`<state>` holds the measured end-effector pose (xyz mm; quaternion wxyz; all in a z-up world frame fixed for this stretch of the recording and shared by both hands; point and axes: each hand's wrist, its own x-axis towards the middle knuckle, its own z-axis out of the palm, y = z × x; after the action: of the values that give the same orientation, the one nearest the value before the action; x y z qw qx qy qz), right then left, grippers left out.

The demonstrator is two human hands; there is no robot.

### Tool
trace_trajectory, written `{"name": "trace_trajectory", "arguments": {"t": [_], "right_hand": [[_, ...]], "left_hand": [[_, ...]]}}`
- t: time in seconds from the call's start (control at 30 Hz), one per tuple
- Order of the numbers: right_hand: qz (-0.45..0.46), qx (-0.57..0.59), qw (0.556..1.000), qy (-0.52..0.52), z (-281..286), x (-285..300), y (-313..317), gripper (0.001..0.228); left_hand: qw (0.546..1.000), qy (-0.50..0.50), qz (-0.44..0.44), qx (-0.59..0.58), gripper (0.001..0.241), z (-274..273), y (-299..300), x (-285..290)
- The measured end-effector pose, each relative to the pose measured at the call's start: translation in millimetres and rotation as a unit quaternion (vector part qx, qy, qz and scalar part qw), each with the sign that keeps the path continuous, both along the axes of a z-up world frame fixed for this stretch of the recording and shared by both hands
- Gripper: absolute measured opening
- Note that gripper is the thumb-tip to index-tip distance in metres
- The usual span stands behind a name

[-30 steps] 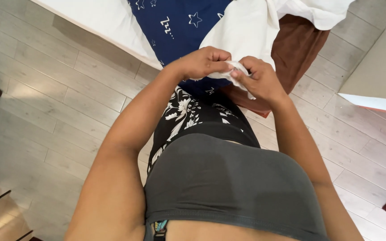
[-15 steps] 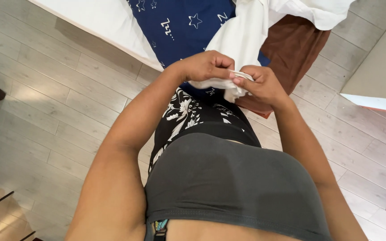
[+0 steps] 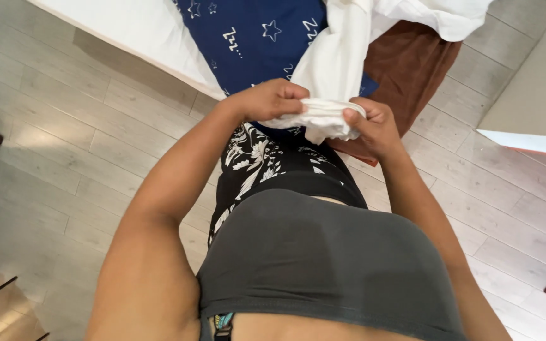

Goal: The person places a blue pillow with star patterns onto a bed and then folds a white pillowcase on top of it. They smooth the fabric and fold the pillowcase into a neat rectangular shape by hand.

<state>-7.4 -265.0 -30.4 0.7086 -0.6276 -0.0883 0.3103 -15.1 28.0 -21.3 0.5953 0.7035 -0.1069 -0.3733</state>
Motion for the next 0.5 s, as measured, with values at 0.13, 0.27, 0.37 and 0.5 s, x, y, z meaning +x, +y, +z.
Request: {"name": "trace_trajectory", "arguments": {"t": [0.13,0.27,0.37,0.5], "right_hand": [[0.046,-0.104,0.992,-0.058,-7,12,-6,0.032],[0.002,-0.185,0.947,-0.264,31,26,6,0.027],[-0.068,-0.204,0.891,-0.400,45,9,20,0.024],[-0.106,-0.210,0.929,-0.286,9,-11,21,0.019]], "left_hand": [[0.999,-0.013,0.015,0.049,0.024,15,14,2],[0.978,-0.120,0.021,0.170,0.029,29,18,7],[0.981,-0.109,0.031,0.159,0.029,43,2,7],[0.978,-0.163,0.023,0.124,0.031,28,-16,7]]}}
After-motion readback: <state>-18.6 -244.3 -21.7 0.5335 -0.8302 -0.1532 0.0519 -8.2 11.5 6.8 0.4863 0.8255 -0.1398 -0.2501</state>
